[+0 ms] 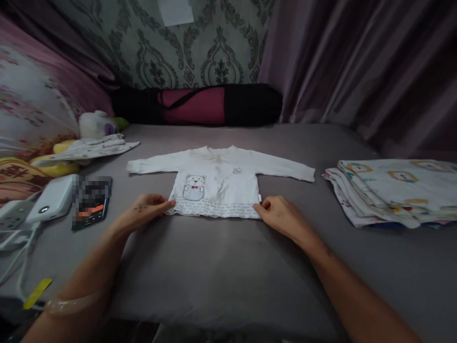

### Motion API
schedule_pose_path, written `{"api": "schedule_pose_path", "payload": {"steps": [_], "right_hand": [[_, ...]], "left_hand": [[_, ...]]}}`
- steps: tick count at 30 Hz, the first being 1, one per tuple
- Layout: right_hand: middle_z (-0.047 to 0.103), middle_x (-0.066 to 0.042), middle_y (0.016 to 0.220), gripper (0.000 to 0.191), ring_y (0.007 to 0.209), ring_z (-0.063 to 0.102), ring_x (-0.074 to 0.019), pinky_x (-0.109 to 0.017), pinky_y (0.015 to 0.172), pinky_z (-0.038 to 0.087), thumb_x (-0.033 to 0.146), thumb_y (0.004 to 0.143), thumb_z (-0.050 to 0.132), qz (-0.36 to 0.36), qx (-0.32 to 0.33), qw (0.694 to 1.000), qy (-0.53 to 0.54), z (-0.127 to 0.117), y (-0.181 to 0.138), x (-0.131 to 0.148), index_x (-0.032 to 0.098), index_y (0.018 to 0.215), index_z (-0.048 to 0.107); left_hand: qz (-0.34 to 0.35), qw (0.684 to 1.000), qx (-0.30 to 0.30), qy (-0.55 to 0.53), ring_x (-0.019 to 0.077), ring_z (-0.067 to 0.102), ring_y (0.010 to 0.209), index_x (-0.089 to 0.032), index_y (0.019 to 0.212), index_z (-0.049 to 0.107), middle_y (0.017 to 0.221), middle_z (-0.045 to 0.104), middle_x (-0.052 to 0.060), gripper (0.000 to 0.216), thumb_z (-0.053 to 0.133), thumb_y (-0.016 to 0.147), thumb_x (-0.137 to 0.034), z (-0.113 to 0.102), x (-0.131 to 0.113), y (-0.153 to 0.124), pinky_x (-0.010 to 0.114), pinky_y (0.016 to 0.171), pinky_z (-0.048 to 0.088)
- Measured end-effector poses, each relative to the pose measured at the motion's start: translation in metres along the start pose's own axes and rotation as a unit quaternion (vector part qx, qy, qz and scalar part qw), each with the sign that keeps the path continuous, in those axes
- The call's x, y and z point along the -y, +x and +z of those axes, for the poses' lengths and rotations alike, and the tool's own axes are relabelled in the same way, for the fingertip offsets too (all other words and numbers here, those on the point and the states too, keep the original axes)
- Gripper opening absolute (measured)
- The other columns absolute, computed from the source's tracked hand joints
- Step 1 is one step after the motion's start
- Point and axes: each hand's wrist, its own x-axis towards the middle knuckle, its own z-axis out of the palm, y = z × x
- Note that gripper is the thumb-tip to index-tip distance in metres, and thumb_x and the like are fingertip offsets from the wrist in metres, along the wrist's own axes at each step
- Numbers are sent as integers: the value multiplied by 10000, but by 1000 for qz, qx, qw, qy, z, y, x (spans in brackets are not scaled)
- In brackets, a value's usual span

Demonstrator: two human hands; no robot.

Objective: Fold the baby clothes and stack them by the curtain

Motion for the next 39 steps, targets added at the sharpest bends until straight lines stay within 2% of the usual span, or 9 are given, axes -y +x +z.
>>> {"api": "schedule_pose_path", "payload": {"steps": [5, 9, 13, 17, 23, 26, 29, 33, 39], "right_hand": [[615, -1, 586, 299, 534, 545, -154, -253, 490, 330, 473, 784, 553, -26, -42, 999, 18, 3, -6, 5, 223, 622, 578], [620, 9, 611, 191, 541, 552, -148, -251, 510, 347, 399, 779, 556, -31, -76, 994, 66, 8, -5, -2, 226, 700, 546], [633, 20, 659, 144, 555, 556, -147, -251, 522, 334, 336, 803, 536, -63, -59, 995, 56, 14, -5, -9, 233, 901, 559], [637, 6, 692, 129, 572, 553, -154, -259, 516, 293, 337, 852, 514, -88, -33, 995, -30, 8, -10, -4, 246, 902, 592], [670, -74, 878, 279, 826, 621, -222, -353, 744, 448, 344, 937, 433, -220, -58, 968, -103, -8, 3, 9, 215, 819, 651], [624, -130, 1231, 399, 1200, 535, -259, -429, 1015, 404, 309, 981, 299, -318, -53, 944, -77, 4, 18, 23, 178, 1128, 646], [387, -129, 1510, 516, 1428, 283, -242, -455, 1151, 280, 364, 995, 245, -366, 7, 928, -67, 24, 31, 38, 146, 1420, 441], [231, -117, 1581, 576, 1468, 145, -237, -479, 1188, 188, 402, 999, 199, -358, 55, 928, -83, 38, 46, 45, 145, 1504, 302], [195, -122, 1589, 596, 1471, 121, -254, -495, 1190, 126, 412, 994, 179, -312, 34, 942, -118, 40, 67, 48, 136, 1509, 294]], "left_hand": [[11, 999, -37, -24, 98, 391, 479, -180, 605, 537, 494, 441, -44, 409, 628, 640, -577, 3, 0, 0, 212, 453, 259], [-12, 996, -57, -74, 105, 457, 464, -192, 780, 514, 562, 524, -50, 349, 641, 629, -480, 2, 2, 0, 216, 455, 323], [-16, 997, -58, -48, 110, 463, 483, -196, 855, 493, 572, 533, -61, 349, 624, 636, -435, 1, 6, 1, 217, 470, 324], [-9, 999, -41, 12, 135, 482, 521, -196, 827, 510, 578, 536, -47, 354, 624, 680, -497, -3, 15, 0, 234, 494, 321], [168, 953, -147, 207, 179, 539, 685, -199, 910, 564, 767, 600, 36, 275, 498, 885, -465, 1, -8, -5, 280, 615, 367], [329, 914, -75, 226, 201, 561, 888, -192, 944, 602, 967, 615, 83, 246, 403, 961, -335, 27, -45, -1, 305, 752, 415], [445, 861, 33, 245, 201, 537, 892, -175, 932, 621, 941, 605, 85, 269, 385, 976, -296, 59, -68, 9, 332, 837, 422], [429, 872, 19, 234, 227, 517, 953, -184, 1002, 634, 1014, 592, 104, 271, 412, 969, -336, 80, -62, 18, 397, 892, 420], [405, 890, 31, 208, 311, 274, 1402, -273, 1325, 502, 1472, 415, 91, 376, 439, 958, -325, 80, -46, 20, 564, 1120, 238]]}}
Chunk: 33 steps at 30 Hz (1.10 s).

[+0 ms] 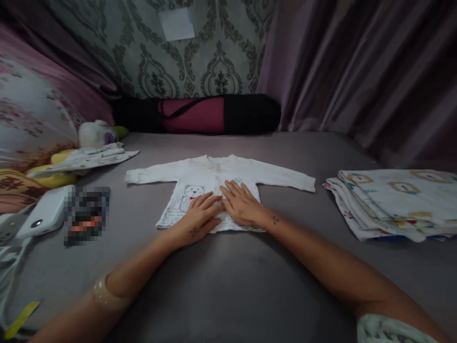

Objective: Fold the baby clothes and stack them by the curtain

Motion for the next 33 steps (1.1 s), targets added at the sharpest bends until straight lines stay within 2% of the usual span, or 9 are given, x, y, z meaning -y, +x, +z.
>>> {"api": "schedule_pose_path", "payload": {"steps": [3, 7, 10, 12, 15, 20, 24, 28, 33], "right_hand": [[192, -125, 1590, 602, 1469, 125, -282, -527, 1179, 109, 440, 988, 203, 55, -10, 998, -21, -1, 24, -9, 154, 1507, 303], [169, -143, 1595, 637, 1467, 112, -315, -539, 1169, 94, 494, 979, 212, 118, -17, 992, -38, -7, 65, -31, 165, 1520, 275], [167, -134, 1598, 639, 1466, 118, -314, -544, 1165, 92, 501, 979, 188, 141, -20, 989, -40, -11, 85, -44, 178, 1526, 258], [172, -128, 1597, 634, 1467, 124, -307, -538, 1168, 87, 491, 982, 177, 137, -31, 989, -41, -11, 86, -46, 170, 1522, 263], [180, -154, 1591, 633, 1468, 127, -296, -519, 1174, 90, 466, 986, 177, 92, -33, 994, -42, -9, 70, -38, 133, 1515, 276], [158, -138, 1598, 628, 1475, 93, -272, -510, 1183, 80, 474, 989, 203, 11, -6, 999, -39, -4, 20, -6, 143, 1519, 266], [151, -147, 1594, 660, 1475, 87, -263, -509, 1188, 85, 490, 986, 220, -2, 7, 999, -38, 2, -14, 19, 112, 1526, 224], [118, -154, 1595, 676, 1476, 59, -260, -509, 1194, 84, 487, 993, 195, 3, 16, 999, -28, 7, -38, 40, 79, 1531, 188], [127, -135, 1594, 678, 1472, 55, -273, -526, 1193, 101, 498, 992, 193, -12, 66, 998, -15, -1, -69, 74, 96, 1538, 183]], "left_hand": [[-14, 999, 31, -19, 313, 210, 1449, -257, 1348, 482, 1531, 356, 101, 394, 421, 966, -333, 0, 1, 1, 590, 1139, 205], [-16, 999, 34, -36, 305, 222, 1450, -263, 1336, 505, 1522, 376, 116, 389, 447, 960, -344, -1, 2, 2, 590, 1131, 231], [-17, 998, 31, -52, 308, 221, 1451, -284, 1339, 511, 1522, 380, 102, 394, 464, 955, -356, -2, 4, 1, 595, 1129, 229], [-20, 997, 30, -64, 305, 218, 1453, -283, 1326, 524, 1524, 378, 96, 387, 479, 949, -360, -1, 6, 1, 588, 1136, 213], [-22, 996, 14, -80, 289, 257, 1441, -234, 1298, 539, 1513, 387, 120, 388, 514, 934, -365, 0, 10, -1, 547, 1150, 210], [-10, 994, -33, -106, 262, 363, 1386, -184, 1322, 483, 1457, 446, 159, 467, 562, 905, -378, 1, 15, -3, 468, 1136, 275], [-15, 992, -49, -116, 279, 454, 1306, -159, 1355, 426, 1398, 492, 181, 560, 602, 872, -380, -3, 14, -6, 448, 1086, 350], [-29, 992, -43, -116, 292, 486, 1266, -132, 1342, 435, 1366, 512, 193, 577, 622, 851, -371, -10, 12, -11, 451, 1064, 375], [-50, 986, -36, -153, 283, 525, 1220, -126, 1319, 475, 1323, 552, 174, 607, 652, 810, -404, -16, 15, -17, 413, 1024, 425]]}}
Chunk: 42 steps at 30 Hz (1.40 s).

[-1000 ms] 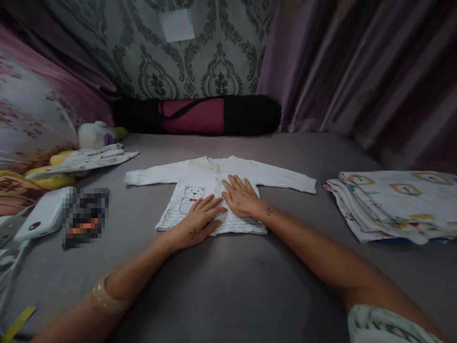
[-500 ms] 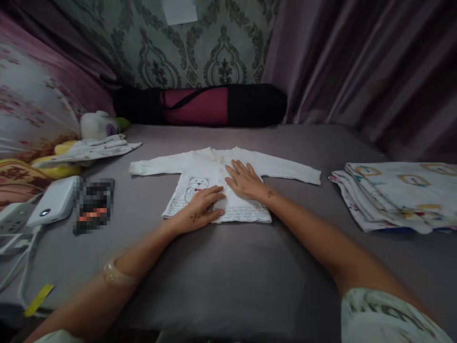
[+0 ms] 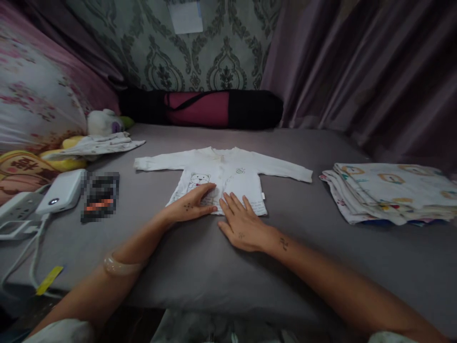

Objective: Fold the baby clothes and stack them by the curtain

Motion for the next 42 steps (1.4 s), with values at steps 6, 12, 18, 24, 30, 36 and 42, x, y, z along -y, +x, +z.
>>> {"api": "schedule_pose_path", "payload": {"steps": [6, 12, 18, 24, 30, 36, 42], "right_hand": [[222, -147, 1571, 661, 1462, 156, -264, -465, 1192, 202, 484, 996, 212, 13, -33, 999, 0, -8, -11, 25, 75, 1512, 276], [320, -166, 1534, 608, 1422, 296, -269, -435, 1165, 279, 440, 988, 314, -24, -57, 998, -32, -3, 4, 22, 56, 1454, 387], [530, -130, 1397, 468, 1313, 461, -243, -404, 1116, 331, 332, 999, 277, -30, -114, 993, -4, -28, 52, 22, 122, 1331, 531], [200, -166, 1583, 610, 1468, 140, -264, -423, 1189, 125, 338, 977, 282, 16, -89, 996, -2, -22, 155, 5, 20, 1497, 256], [152, -159, 1594, 668, 1474, 94, -266, -446, 1185, 80, 433, 980, 227, 56, -66, 996, 1, -7, 192, 9, 22, 1507, 230], [146, -150, 1595, 671, 1473, 105, -269, -484, 1179, 73, 425, 975, 223, 5, -64, 998, -7, 6, 175, 35, 28, 1516, 214], [150, -161, 1592, 640, 1475, 93, -266, -482, 1183, 55, 386, 981, 221, -48, -58, 997, 2, 13, 157, 64, 19, 1505, 242]], "left_hand": [[-97, 991, -87, 1, 214, 628, 991, -149, 1197, 574, 1142, 665, 113, 383, 515, 883, -359, -13, 4, 3, 338, 880, 492], [-256, 934, -201, 150, 227, 635, 938, -145, 1058, 641, 990, 701, 110, 273, 498, 881, -297, -44, 25, -3, 334, 854, 468], [-357, 915, -90, 165, 231, 650, 851, -155, 927, 677, 924, 715, 111, 284, 536, 861, -392, -64, 35, -18, 293, 742, 454], [-341, 929, -13, 143, 197, 632, 683, -146, 798, 683, 687, 688, 75, 279, 598, 787, -411, -64, 30, -16, 250, 590, 402], [-361, 928, 18, 86, 145, 585, 549, -162, 705, 637, 553, 618, 18, 130, 589, 727, -281, -68, 35, -19, 211, 506, 374], [-366, 928, 56, 38, 117, 532, 476, -164, 617, 584, 492, 550, -11, 116, 545, 693, -242, -72, 37, -21, 197, 459, 358], [-356, 928, 106, 6, 119, 535, 506, -161, 565, 575, 549, 603, 15, 121, 504, 652, -205, -84, 37, -29, 212, 504, 402]]}}
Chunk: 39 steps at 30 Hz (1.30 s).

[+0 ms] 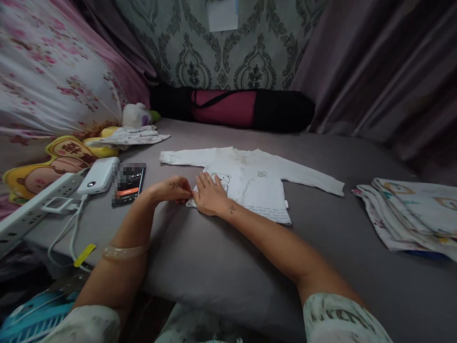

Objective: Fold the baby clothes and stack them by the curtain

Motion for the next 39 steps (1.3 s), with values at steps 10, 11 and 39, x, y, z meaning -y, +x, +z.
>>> {"api": "schedule_pose_path", "payload": {"steps": [10, 11, 39], "right_hand": [[261, -184, 1558, 628, 1461, 160, -285, -487, 1187, 127, 420, 979, 311, -104, -22, 991, 84, 7, -26, 58, 27, 1469, 325], [297, -189, 1543, 609, 1455, 188, -283, -480, 1187, 142, 408, 980, 317, -127, -13, 987, 93, 4, -30, 63, 24, 1450, 358], [179, -195, 1581, 695, 1473, 53, -313, -501, 1183, 24, 460, 972, 251, 85, -40, 992, 78, 14, 12, 41, -13, 1480, 284]], "left_hand": [[-31, 971, -235, -40, 143, 586, 557, -178, 643, 572, 576, 620, 21, 110, 483, 690, -223, -11, 18, 1, 217, 515, 403], [-29, 966, -251, -48, 145, 591, 562, -178, 664, 577, 582, 626, 23, 120, 488, 710, -243, -11, 18, 1, 218, 524, 410], [-13, 932, -360, -24, 172, 622, 713, -172, 936, 663, 773, 690, 63, 287, 485, 854, -382, 1, 14, 12, 258, 661, 436]]}}
